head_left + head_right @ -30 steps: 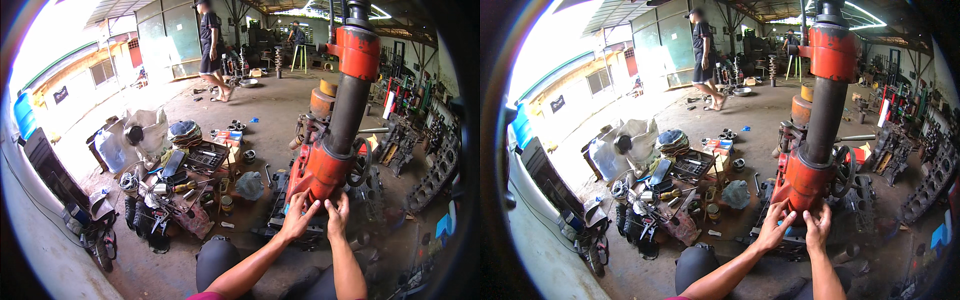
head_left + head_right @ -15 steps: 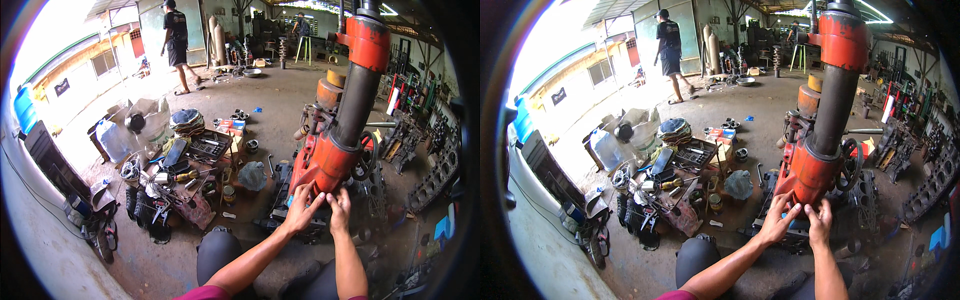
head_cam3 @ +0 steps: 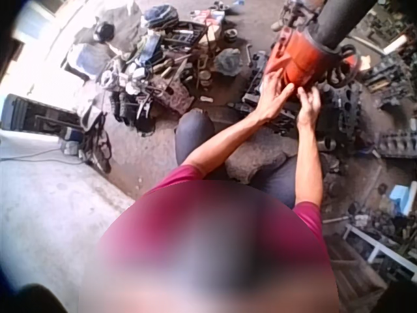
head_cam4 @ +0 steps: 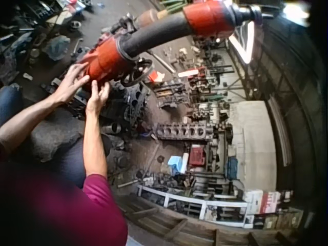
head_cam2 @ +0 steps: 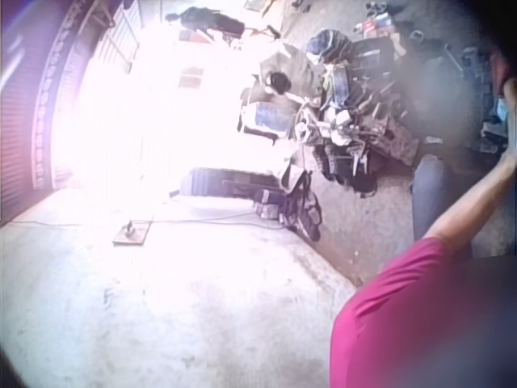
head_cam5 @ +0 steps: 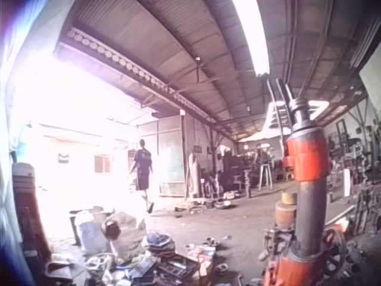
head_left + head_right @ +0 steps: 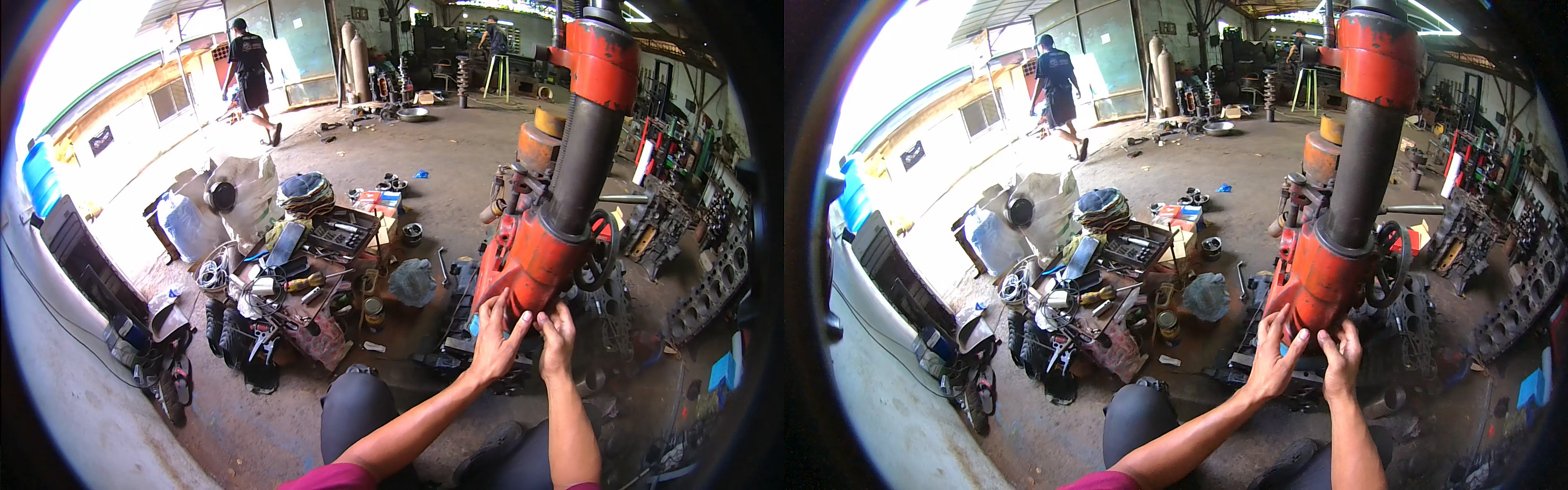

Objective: The person works on a red hydraulic press, adjusting its components and using a screwdriver to tighten parts. They also handle a cylindrical metal part and a small blue object, placing them near the press.

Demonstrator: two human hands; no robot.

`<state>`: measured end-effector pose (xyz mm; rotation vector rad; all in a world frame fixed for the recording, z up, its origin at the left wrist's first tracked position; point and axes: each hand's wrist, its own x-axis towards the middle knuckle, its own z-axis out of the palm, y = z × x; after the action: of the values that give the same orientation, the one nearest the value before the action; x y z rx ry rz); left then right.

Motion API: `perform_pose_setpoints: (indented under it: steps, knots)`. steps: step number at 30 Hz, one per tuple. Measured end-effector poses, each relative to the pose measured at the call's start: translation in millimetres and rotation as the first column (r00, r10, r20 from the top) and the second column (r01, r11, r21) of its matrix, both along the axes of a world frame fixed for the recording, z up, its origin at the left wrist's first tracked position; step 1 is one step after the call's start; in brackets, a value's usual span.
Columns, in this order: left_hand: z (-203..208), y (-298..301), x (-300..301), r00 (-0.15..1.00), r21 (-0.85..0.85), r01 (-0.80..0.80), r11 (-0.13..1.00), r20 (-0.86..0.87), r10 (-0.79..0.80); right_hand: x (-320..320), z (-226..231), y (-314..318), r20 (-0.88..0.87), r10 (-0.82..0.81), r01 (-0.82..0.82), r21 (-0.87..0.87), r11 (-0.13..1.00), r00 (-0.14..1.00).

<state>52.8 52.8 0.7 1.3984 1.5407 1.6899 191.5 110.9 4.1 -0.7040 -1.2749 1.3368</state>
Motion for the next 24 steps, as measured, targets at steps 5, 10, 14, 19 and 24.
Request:
perform_pose_setpoints:
  steps: [5, 10, 14, 19, 24]
  knots:
    - [-1.7, 1.6, 4.3, 0.993, 0.007, 0.098, 0.995, 0.071, -0.098, 0.0, 0.3, 0.0, -0.080, -0.082, 0.084, 0.019, 0.996, 0.993]
    - [-3.0, -0.5, 5.2, 0.998, 0.042, 0.058, 0.997, -0.012, -0.058, -2.5, 1.6, -0.4, -0.074, -0.108, 0.111, 0.033, 0.993, 0.991]
    - [-2.5, 2.0, 5.3, 0.996, 0.078, -0.092, 0.993, 0.012, 0.091, -1.2, 4.3, -0.4, -0.037, 0.035, -0.034, 0.045, 0.998, 0.999]
    - [-1.2, 4.0, 6.4, 0.991, 0.152, -0.125, 0.980, -0.032, 0.131, 0.5, 5.3, -1.7, -0.011, 0.000, 0.000, 0.024, 1.000, 1.000]
    - [0.4, -1.6, 4.9, 0.992, 0.023, 0.076, 0.997, -0.098, -0.074, -1.9, 2.4, 0.2, -0.063, -0.008, 0.010, 0.036, 0.999, 0.998]
